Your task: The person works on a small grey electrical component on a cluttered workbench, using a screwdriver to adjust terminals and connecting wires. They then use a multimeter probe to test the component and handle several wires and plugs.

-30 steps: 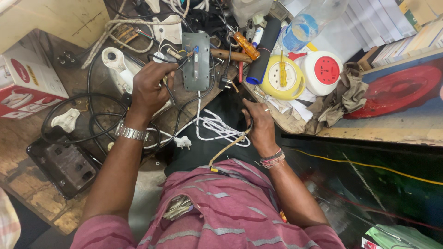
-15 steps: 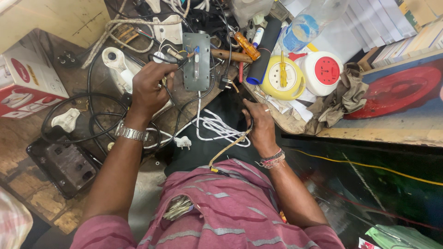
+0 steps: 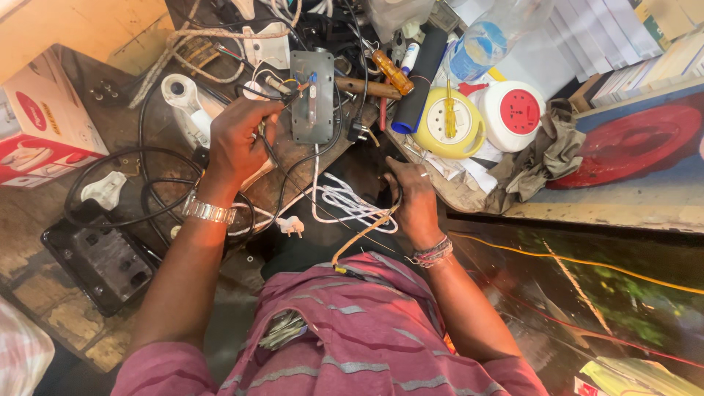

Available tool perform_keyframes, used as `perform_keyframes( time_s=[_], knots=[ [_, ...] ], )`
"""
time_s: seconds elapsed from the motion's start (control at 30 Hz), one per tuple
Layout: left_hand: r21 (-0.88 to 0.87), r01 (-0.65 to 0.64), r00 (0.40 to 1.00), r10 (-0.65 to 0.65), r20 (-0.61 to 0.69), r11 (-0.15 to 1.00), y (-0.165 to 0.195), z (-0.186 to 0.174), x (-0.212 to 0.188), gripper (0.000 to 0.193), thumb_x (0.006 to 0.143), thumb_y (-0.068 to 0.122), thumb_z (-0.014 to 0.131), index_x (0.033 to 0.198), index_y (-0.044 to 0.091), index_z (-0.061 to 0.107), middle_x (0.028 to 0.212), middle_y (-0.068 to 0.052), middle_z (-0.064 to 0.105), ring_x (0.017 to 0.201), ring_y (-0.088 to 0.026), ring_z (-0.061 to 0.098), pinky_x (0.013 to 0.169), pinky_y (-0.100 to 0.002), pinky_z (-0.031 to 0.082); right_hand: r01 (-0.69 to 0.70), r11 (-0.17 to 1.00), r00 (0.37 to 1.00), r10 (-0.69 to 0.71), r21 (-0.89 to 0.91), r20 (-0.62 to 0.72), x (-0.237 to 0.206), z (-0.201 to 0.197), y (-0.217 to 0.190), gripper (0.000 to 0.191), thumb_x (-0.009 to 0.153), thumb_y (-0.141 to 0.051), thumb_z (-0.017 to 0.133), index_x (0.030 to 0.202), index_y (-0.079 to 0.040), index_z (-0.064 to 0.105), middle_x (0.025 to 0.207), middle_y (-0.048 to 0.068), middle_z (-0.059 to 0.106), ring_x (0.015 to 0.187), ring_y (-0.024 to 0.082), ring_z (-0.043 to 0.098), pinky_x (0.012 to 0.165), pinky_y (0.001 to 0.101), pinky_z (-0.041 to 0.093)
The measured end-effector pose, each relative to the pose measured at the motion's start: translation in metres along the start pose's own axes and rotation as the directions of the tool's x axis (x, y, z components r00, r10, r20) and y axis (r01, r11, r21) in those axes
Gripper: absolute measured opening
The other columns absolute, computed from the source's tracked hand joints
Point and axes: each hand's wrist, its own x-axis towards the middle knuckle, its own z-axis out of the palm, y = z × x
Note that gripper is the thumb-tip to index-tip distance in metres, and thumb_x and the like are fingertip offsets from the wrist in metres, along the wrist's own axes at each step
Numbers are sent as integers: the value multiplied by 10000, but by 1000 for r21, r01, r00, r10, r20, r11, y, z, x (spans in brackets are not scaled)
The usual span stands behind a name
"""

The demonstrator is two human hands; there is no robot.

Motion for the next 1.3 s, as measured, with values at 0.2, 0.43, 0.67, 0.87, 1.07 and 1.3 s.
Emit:
perform_keyframes(
  time_s=[0.2,0.43,0.67,0.87,1.07,1.3],
  knots=[
    [6,-18,1000,18,-9,1000,0,0,0,199,930,-58,704,1110,27,706,1013,-136,718,910,-331,685,774,-405,539,14,1000,1000,-14,-13,1,0,1,1,334,951,-42,701,1281,-13,657,1126,183,704,1053,371,638,898,439,522],
    [13,-21,1000,21,0,1000,0,0,0,208,916,-65,704,1104,24,706,1007,-137,718,905,-334,683,771,-410,537,0,1000,1000,1,-17,10,0,1,0,335,947,-32,696,1279,-11,661,1123,178,705,1053,366,638,894,438,521],
    [-7,0,1000,0,-1,1000,1,0,0,189,931,-65,704,1101,18,706,1012,-139,723,898,-329,687,762,-402,540,-8,1000,1000,8,-5,22,1,0,-1,332,948,-30,695,1277,-7,663,1105,194,697,1035,373,639,879,445,517],
    [4,-23,1000,23,1,1000,1,-1,1,203,921,-73,692,1104,15,703,1015,-140,721,917,-335,689,789,-412,546,15,1000,1000,-15,7,15,2,-1,-2,336,946,-26,694,1279,-1,657,1106,194,703,1037,375,641,881,446,518],
    [7,-5,1000,5,-4,1000,0,0,0,198,925,-65,700,1103,21,711,1006,-137,725,903,-331,687,765,-407,539,14,1000,1000,-14,4,18,1,0,1,339,941,-24,693,1278,-3,658,1110,189,707,1044,375,645,884,444,522],
    [6,-25,1000,25,-10,1000,-3,3,-1,215,911,-55,709,1107,32,709,999,-134,720,915,-340,687,780,-420,536,37,999,999,-37,-17,25,-1,0,4,352,933,-35,693,1283,-7,656,1139,185,707,1060,381,640,900,443,521]
  ],
)
